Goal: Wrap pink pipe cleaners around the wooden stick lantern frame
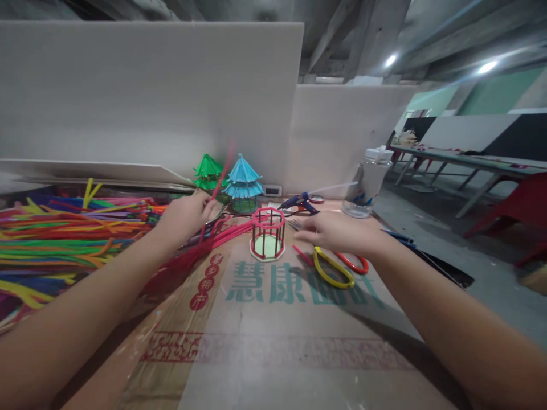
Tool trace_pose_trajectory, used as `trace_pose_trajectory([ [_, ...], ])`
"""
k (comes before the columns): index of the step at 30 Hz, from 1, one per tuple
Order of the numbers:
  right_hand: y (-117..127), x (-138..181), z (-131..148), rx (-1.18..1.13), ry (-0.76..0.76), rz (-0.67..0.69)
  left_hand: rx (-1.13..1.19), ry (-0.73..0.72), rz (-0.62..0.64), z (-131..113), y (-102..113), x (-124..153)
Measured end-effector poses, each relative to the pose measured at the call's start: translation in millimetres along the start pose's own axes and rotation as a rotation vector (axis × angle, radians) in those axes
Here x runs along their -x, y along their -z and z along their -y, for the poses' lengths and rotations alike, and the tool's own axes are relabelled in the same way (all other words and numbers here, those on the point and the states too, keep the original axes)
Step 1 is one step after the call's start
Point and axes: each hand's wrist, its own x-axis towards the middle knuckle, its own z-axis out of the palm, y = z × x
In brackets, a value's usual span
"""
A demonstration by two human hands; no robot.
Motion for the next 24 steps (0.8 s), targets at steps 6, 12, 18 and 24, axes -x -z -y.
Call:
trace_pose_trajectory([
  [6, -54, -15, 7, -0.397, -0.064, 0.103, 0.012, 0.110, -0.112, -1, 39, 5],
  [12, -99, -30, 11, -0.571, -0.025, -0.126, 0.050, 0.049, -0.049, -10, 46, 12],
  [18, -112, -36, 26, -0.667, 0.019, -0.083, 0.162, -0.037, -0.078, -11, 42, 16],
  [24, -109, -16, 23, -0.620, 0.139, -0.069, 0.260, -0.014, 0.019, -17, 52, 21],
])
